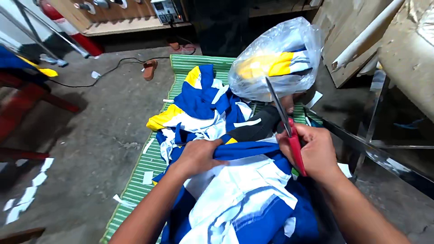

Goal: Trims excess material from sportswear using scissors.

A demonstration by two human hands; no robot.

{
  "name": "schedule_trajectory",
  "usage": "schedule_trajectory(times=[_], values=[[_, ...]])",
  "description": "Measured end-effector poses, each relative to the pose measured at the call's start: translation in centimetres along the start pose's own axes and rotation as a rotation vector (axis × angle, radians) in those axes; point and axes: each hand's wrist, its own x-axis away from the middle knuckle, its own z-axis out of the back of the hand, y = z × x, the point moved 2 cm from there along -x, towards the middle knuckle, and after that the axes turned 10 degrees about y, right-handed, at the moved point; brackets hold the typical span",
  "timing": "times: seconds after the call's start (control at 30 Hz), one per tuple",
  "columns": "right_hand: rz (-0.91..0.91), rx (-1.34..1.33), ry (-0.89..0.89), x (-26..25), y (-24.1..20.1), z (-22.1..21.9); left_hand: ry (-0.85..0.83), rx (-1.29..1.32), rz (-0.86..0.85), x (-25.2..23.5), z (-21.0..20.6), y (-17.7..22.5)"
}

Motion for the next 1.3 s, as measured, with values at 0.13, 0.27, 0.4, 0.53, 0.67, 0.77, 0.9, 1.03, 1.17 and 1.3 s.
schedule_trajectory(times=[0.13,0.27,0.4,0.53,0.67,0.77,0.9,1.03,1.17,1.3], values=[[0.02,-0.02,-0.061,2.2,0.5,-1.1,0.882,0.118,0.039,3.4,0.2,-1.1],[-0.065,0.072,-0.281,2.9,0.9,-1.8,1.077,0.245,-0.147,4.2,-1.6,0.0],[-0.013,0.168,-0.335,0.5,-1.0,-1.5,0.963,0.232,-0.373,3.5,-2.6,1.9],[0.121,0.077,-0.453,-1.3,-4.2,-3.8,1.002,0.286,-0.488,3.1,-2.9,3.4],[0.088,-0.026,-0.64,-1.6,-4.1,-6.8,1.091,0.263,-0.426,4.2,-3.9,2.6],[-0.005,-0.015,-0.74,-0.5,-3.2,-8.0,1.07,0.223,-0.358,5.7,-5.4,1.6],[0.014,0.141,-0.6,1.4,-2.7,-8.7,0.912,0.07,-0.091,8.2,-7.1,0.1],[-0.049,0.064,-0.324,1.8,-1.8,-8.1,0.871,-0.015,0.087,10.6,-7.1,-0.9],[-0.133,-0.173,-0.15,1.2,-2.2,-6.5,0.761,0.315,0.04,11.2,-5.8,-1.0],[-0.14,-0.389,-0.096,2.4,-1.4,-5.5,0.619,0.732,-0.044,8.3,-2.0,-1.5]])
